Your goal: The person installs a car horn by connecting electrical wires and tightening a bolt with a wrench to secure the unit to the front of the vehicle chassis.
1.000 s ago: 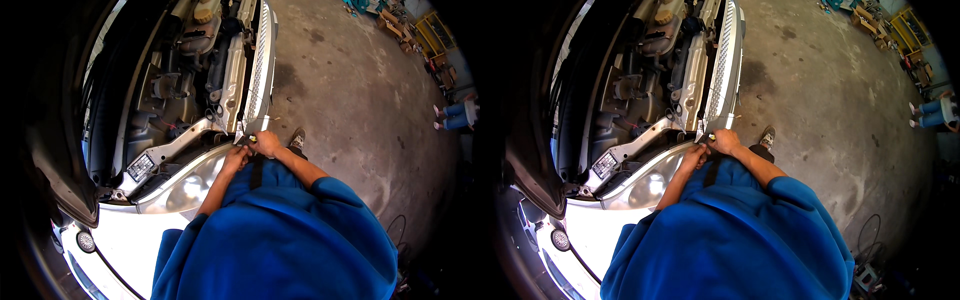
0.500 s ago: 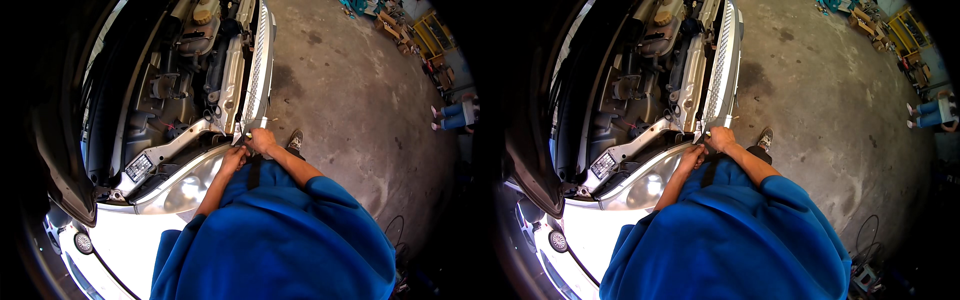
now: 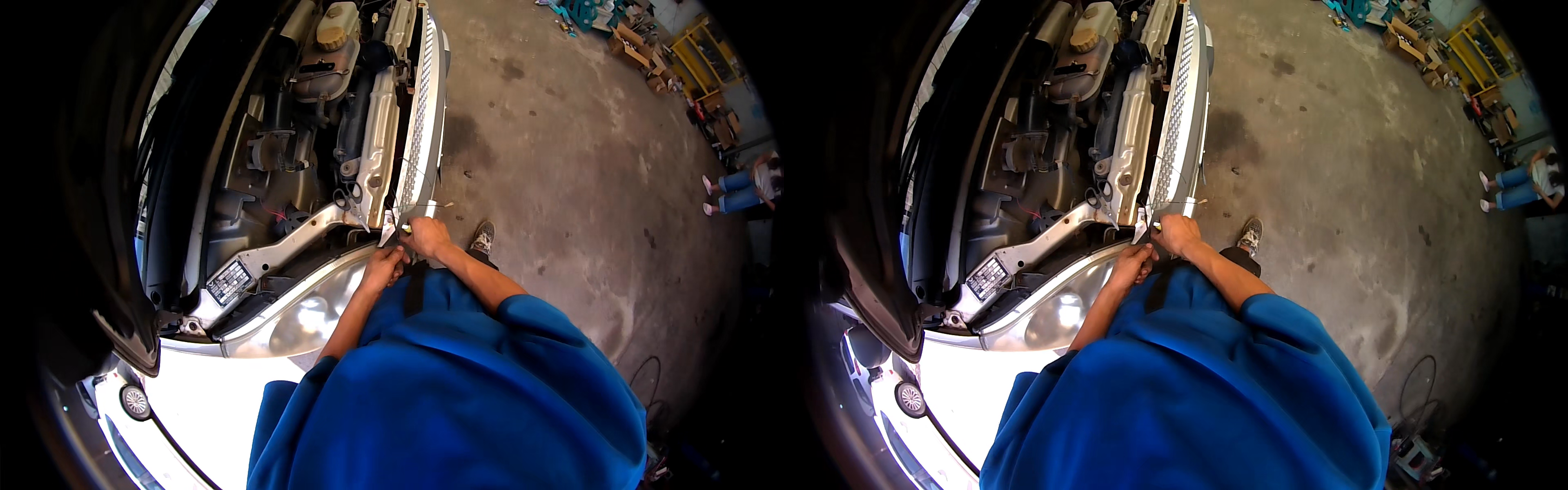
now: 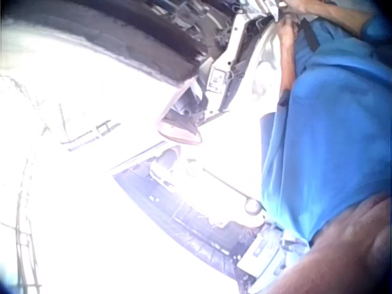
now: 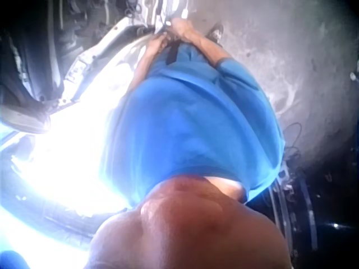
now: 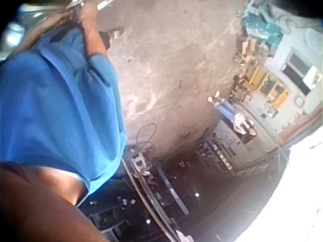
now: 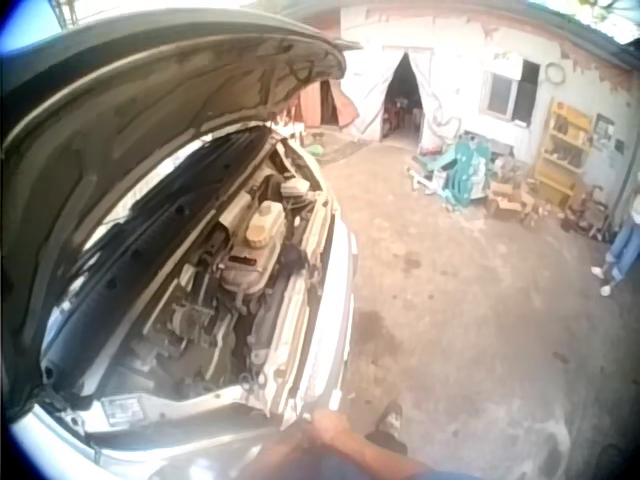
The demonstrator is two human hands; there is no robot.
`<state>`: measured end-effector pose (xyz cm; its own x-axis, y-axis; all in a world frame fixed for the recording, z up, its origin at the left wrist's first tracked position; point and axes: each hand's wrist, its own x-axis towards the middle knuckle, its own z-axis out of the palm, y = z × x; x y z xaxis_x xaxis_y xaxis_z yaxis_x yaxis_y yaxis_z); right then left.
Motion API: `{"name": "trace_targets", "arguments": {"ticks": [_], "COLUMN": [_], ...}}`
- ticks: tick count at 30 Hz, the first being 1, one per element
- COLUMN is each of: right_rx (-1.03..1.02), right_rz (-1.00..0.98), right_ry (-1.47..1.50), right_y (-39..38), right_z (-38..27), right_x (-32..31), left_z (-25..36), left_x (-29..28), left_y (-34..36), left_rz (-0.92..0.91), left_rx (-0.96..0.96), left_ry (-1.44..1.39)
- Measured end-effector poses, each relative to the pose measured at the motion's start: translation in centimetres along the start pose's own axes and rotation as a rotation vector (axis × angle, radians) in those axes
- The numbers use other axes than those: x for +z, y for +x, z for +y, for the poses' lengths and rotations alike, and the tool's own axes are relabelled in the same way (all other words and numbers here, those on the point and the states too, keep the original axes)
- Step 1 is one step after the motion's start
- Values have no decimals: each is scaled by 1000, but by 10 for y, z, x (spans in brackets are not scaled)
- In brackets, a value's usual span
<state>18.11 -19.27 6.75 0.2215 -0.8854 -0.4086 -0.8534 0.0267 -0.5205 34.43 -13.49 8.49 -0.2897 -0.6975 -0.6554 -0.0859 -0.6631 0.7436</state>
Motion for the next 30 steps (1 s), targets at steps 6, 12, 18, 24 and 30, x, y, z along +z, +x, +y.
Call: {"name": "trace_targets", "arguments": {"ticks": [6, 12, 18, 24, 30], "right_rx": [-48, -64, -46, -36, -35], "right_rz": [-31, -47, -34, -15, -61], "right_ry": [-51, -57, -26, 10, 14], "right_y": [9, 8, 9, 10, 2], "right_z": [10, 9, 8, 11, 5], "right_x": [9, 4, 4, 8, 7], "left_z": [2, 5, 6, 4, -3], "left_x": [1, 3, 4, 2, -2], "left_y": [1, -2, -4, -2, 0], "left_rz": [-4, 19, 24, 19, 3], "left_rx": [-8, -16, -9, -10, 8], "left_ry": [21, 21, 28, -10, -35]}}
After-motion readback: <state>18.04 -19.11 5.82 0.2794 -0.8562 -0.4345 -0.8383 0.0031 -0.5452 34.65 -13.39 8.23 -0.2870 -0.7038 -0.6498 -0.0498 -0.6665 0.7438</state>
